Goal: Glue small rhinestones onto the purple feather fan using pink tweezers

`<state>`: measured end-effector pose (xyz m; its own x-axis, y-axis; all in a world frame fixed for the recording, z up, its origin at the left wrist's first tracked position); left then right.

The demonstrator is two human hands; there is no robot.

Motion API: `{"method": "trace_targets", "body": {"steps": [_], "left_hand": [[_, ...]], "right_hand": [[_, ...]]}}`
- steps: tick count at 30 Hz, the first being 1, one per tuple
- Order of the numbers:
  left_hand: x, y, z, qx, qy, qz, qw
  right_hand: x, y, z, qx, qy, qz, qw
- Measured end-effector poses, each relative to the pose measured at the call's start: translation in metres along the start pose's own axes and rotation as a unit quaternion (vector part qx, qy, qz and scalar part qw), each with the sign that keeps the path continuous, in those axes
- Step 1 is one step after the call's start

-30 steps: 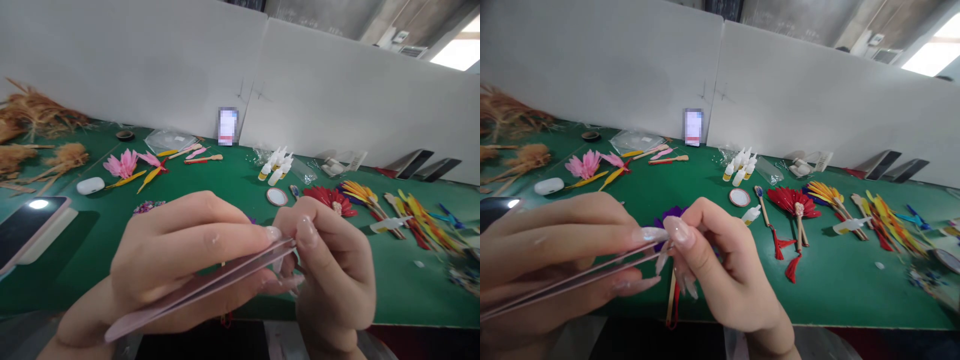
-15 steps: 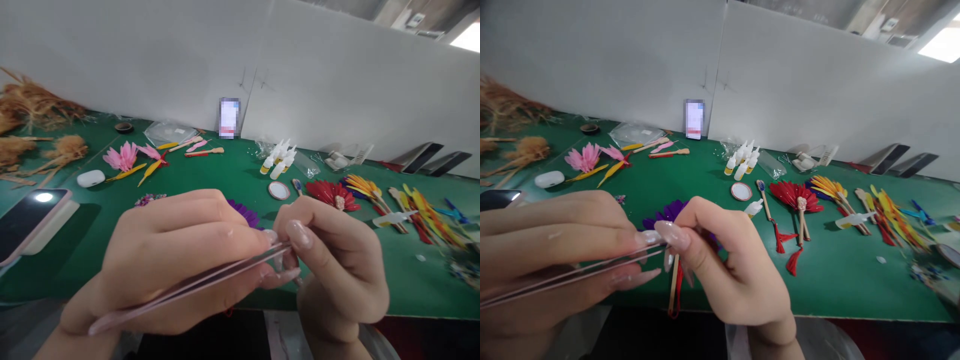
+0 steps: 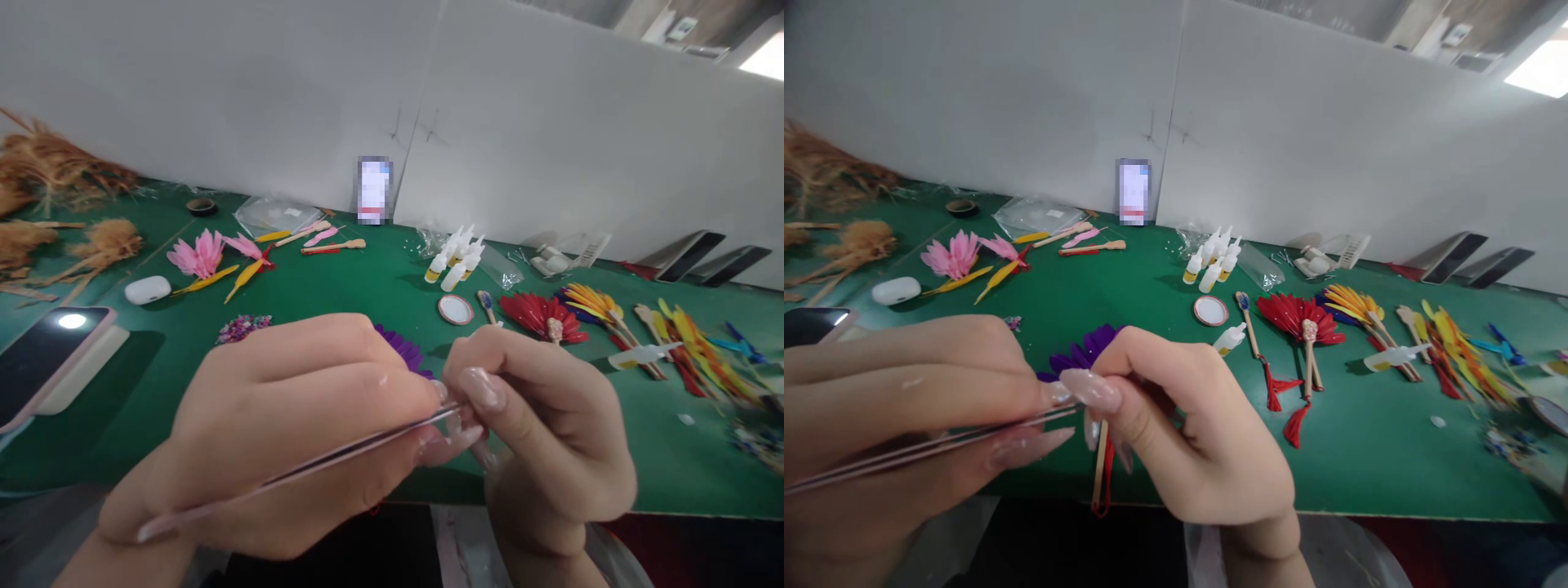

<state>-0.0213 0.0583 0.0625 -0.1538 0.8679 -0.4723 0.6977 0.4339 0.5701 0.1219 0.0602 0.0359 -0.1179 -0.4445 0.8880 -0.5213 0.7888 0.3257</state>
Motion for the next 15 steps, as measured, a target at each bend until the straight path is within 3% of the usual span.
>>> {"method": "trace_targets", "body": {"steps": [4,7,12,15], "left_hand": [[-0.0024,-0.0042,-0.0059,-0.094,0.0,-0.026,0.995],[-0.0063,-0.0024,-0.0065,-0.13,0.001,-0.032,0.991],[-0.0054,-0.0046,-0.0087,-0.139,0.0,-0.025,0.99],[-0.0037,-0.0101,-0.0091,-0.114,0.004,-0.024,0.993]], "right_hand": [[0.0039,0.0018,0.001,-0.019,-0.007,0.012,1.0],[0.0077,0.0025,0.0023,-0.023,-0.003,0.01,1.0],[0.007,-0.0006,0.0011,-0.046,0.011,0.006,0.999],[0.0046,-0.0022,0.001,-0.051,0.008,0.012,0.999]]}}
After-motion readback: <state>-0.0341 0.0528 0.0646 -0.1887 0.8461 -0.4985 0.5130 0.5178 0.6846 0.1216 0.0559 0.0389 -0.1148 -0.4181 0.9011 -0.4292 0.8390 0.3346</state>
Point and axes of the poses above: each hand's wrist, its own y-axis towards the middle knuckle, its own z-axis out of the palm, x = y × z, the point moved 8 cm from there along y, towards the middle knuckle, and after that the axes turned 14 degrees about x, right-handed, at the moved point
